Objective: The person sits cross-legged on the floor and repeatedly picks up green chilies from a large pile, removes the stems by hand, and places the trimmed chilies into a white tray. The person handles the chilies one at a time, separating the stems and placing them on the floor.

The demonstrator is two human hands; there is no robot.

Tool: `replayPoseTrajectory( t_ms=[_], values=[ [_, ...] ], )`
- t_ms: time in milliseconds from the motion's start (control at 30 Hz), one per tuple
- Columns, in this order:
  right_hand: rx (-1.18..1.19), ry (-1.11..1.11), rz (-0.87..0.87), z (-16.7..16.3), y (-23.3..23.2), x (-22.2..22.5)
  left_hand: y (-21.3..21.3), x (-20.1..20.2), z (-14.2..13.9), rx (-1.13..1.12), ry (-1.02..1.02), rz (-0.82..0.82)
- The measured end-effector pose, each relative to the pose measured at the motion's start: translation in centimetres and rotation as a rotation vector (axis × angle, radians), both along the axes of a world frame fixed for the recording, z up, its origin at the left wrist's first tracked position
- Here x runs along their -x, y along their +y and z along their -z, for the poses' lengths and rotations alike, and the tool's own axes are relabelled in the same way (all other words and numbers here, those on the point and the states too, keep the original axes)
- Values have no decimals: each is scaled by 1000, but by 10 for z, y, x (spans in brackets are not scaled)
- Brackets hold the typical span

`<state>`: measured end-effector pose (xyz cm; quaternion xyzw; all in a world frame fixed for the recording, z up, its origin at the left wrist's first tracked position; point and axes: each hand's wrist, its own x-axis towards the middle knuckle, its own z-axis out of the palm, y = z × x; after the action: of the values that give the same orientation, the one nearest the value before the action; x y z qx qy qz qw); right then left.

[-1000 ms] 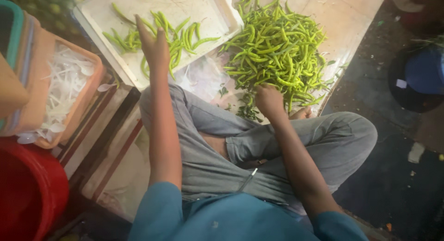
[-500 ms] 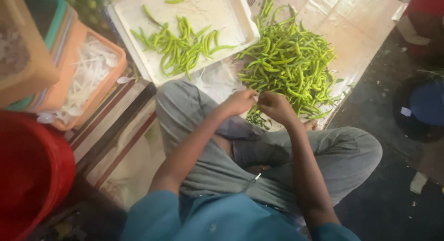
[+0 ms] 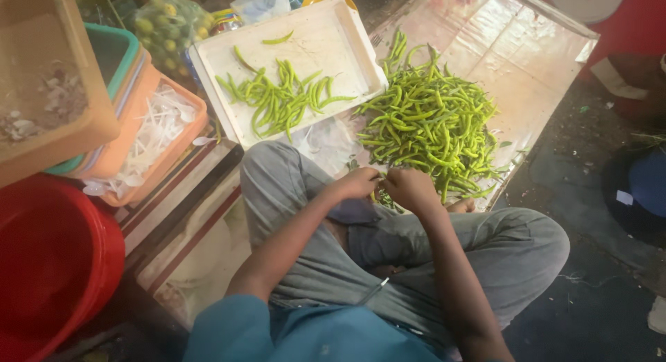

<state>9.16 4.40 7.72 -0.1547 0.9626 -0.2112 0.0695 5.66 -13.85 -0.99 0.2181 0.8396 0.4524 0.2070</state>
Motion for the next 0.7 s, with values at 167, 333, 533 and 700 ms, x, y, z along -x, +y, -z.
replayPoseTrajectory(
  t_ms=[167,333,533,700],
  values=[
    [104,161,25,13,-6,2,0,4,-6,-181,-427,-161],
    [225,284,-3,22,-15,5,-8,7,-9,-101,-285,-223],
    [-7,115,341,46,1,18,-62,58,-14,-312,2,-551],
    [-234,-140,320,69,17,23,-141,103,-42,-395,396,-934]
  ],
)
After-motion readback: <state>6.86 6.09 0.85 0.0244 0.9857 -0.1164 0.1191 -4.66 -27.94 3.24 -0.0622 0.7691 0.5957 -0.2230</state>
